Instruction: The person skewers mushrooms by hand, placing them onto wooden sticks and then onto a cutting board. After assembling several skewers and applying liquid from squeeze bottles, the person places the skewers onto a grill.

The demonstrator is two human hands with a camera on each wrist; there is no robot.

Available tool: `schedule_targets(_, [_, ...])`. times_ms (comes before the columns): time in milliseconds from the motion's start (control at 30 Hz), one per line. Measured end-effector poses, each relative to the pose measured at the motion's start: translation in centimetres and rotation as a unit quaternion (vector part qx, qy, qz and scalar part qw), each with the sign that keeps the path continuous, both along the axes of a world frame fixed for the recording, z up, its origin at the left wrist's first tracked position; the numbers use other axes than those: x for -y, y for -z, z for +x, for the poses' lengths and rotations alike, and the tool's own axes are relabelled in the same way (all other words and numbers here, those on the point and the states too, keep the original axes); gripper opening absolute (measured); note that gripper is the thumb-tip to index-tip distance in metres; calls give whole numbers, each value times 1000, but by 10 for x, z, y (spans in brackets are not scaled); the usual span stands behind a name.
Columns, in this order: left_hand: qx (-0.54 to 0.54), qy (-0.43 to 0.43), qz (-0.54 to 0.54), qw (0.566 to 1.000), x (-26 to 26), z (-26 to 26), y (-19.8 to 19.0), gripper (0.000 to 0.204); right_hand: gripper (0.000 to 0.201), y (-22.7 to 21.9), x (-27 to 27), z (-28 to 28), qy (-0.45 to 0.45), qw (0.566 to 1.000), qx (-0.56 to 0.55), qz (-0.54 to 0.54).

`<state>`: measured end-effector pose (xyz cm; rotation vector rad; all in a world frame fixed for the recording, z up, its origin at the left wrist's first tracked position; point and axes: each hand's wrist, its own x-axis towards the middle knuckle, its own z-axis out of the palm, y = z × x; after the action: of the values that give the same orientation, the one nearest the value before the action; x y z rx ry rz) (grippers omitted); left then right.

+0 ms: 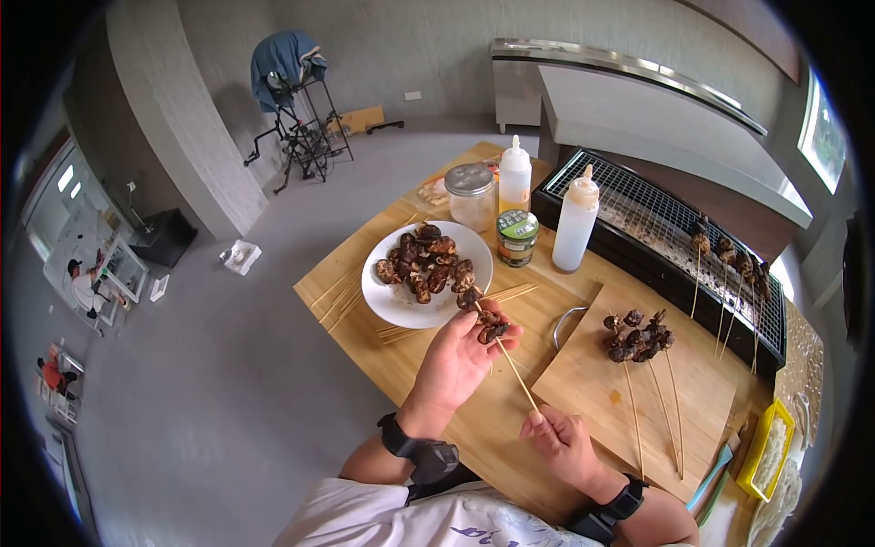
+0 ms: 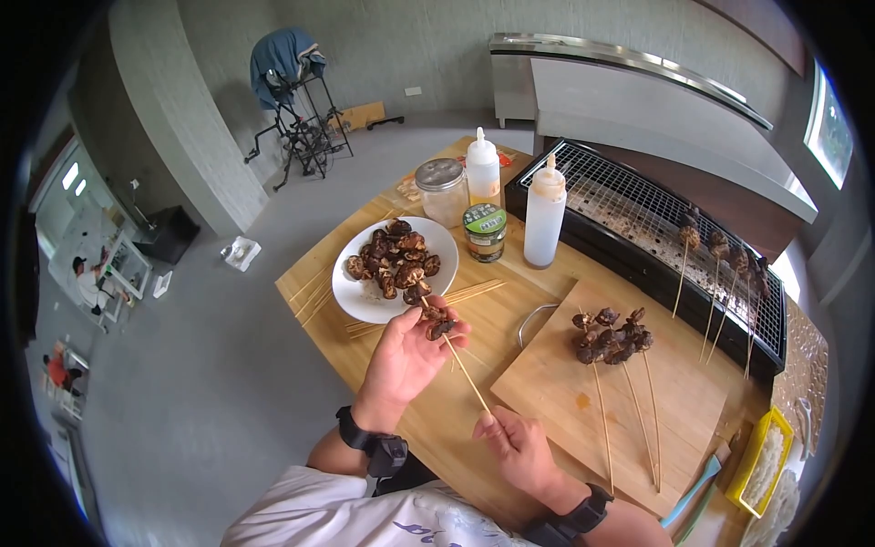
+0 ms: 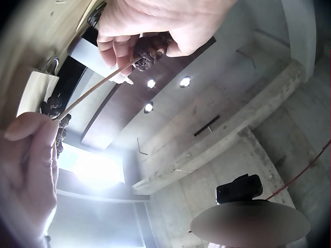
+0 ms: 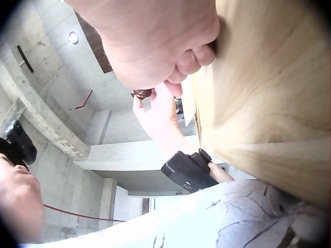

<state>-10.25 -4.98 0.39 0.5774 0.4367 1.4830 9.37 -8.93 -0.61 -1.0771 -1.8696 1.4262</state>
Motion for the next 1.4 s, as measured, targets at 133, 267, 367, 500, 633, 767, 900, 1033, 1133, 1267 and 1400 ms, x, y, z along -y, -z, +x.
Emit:
schedule_targets(133, [-12, -10, 6, 1000, 1, -5, -2, 41, 30, 1, -1, 0, -3, 1000, 0, -18])
schedule_targets(267, [-20, -51, 45, 998, -1, -14, -9, 46, 30, 0, 0, -1, -3, 1000, -3, -8])
schedule_targets(367, [-25, -46, 57, 997, -10, -24, -9, 45, 29, -1, 0, -1, -5, 1000, 2, -8])
schedule_targets(500, [-45, -35, 38, 998, -12, -23, -14, 44, 29, -1, -1, 0, -15, 1000, 10, 3])
schedule_targets(633, [-71, -53, 19, 996, -12, -22, -15, 41, 29, -4, 0, 0, -19, 1000, 19, 2])
schedule_targets(767, [-73, -49, 40, 995, -13, -22, -8, 36, 30, -1, 0, 0, -18, 1000, 12, 7])
schedule_targets(900, [-73, -52, 44, 995, -13, -21, -6, 35, 30, -4, -1, 1, -19, 1000, 23, -8])
schedule_targets(1033, [-70, -51, 25, 996, -10, -20, -10, 39, 29, -5, -1, 0, -17, 1000, 14, -22])
schedule_targets(1133, [-46, -56, 16, 997, -9, -21, -3, 44, 28, 0, -2, 2, -23, 999, 6, -29])
schedule_targets(1267, [-77, -49, 4, 996, 5, -24, 14, 36, 28, -7, 0, 2, 24, 993, -88, -79])
schedule_targets(1400, [-180, 28, 32, 983, 23, -12, 4, 23, 30, -23, 2, 6, -13, 987, -115, -109])
